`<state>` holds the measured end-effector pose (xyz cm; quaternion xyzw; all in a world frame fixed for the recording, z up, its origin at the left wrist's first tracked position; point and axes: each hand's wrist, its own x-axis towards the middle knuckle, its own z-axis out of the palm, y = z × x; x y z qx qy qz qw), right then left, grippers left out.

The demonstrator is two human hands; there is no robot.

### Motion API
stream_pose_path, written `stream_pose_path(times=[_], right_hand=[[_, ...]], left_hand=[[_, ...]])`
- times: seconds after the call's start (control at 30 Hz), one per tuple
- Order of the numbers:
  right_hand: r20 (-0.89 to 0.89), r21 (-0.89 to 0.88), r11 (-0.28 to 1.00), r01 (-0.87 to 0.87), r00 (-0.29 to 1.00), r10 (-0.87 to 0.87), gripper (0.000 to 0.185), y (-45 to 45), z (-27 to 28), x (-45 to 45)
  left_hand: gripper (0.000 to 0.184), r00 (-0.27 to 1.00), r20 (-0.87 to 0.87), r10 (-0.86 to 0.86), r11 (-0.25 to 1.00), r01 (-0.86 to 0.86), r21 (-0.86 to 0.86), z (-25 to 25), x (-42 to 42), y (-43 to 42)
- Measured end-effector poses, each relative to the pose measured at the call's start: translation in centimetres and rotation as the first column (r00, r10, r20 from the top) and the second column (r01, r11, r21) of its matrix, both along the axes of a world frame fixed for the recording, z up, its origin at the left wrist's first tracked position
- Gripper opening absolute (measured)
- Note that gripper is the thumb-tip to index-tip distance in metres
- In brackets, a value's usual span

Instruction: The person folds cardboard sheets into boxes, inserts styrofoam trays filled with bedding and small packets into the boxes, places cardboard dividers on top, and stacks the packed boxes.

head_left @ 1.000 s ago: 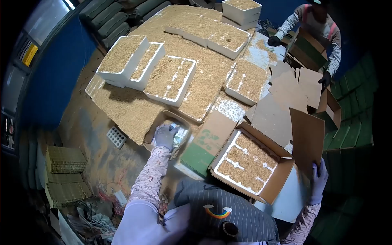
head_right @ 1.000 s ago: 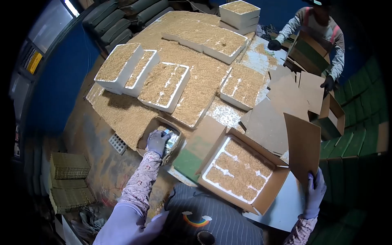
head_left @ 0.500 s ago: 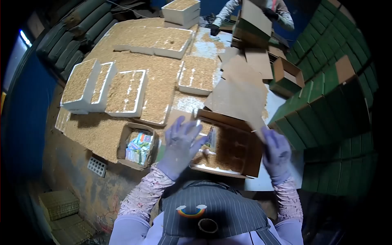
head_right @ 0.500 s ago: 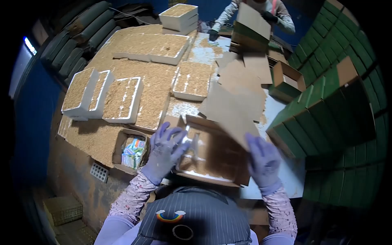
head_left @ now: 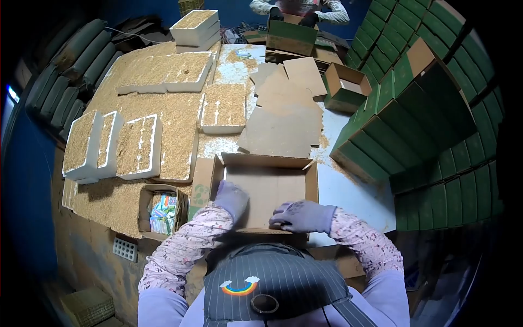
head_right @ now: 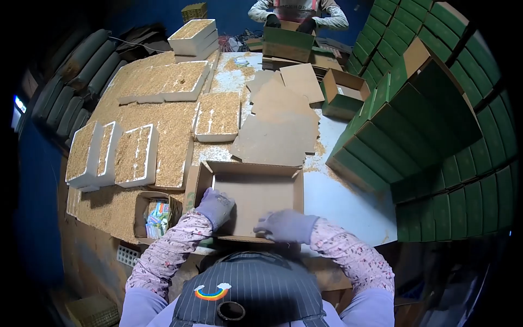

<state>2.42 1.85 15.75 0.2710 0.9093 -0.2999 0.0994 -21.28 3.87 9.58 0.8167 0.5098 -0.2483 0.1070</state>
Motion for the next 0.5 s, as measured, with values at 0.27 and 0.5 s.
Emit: stream_pose_path(times=[0.27,0.5], right_hand=[[0.072,-0.937,-0.105,0.333,-0.11,-0.991,0.041,-1.3,-3.3,8.6],[-0.057,-0.652,0.256,0.714,0.29,-0.955,0.087,-0.1,-10.6,2.4]], left_hand=[[0.048,-0.187,0.778,0.6,0.724,-0.285,-0.627,0.7,-12.4,-1.2],[0.082,0.351,0.505,0.788,0.603,-0.606,-0.52,-1.4,-4.6,-3.1]])
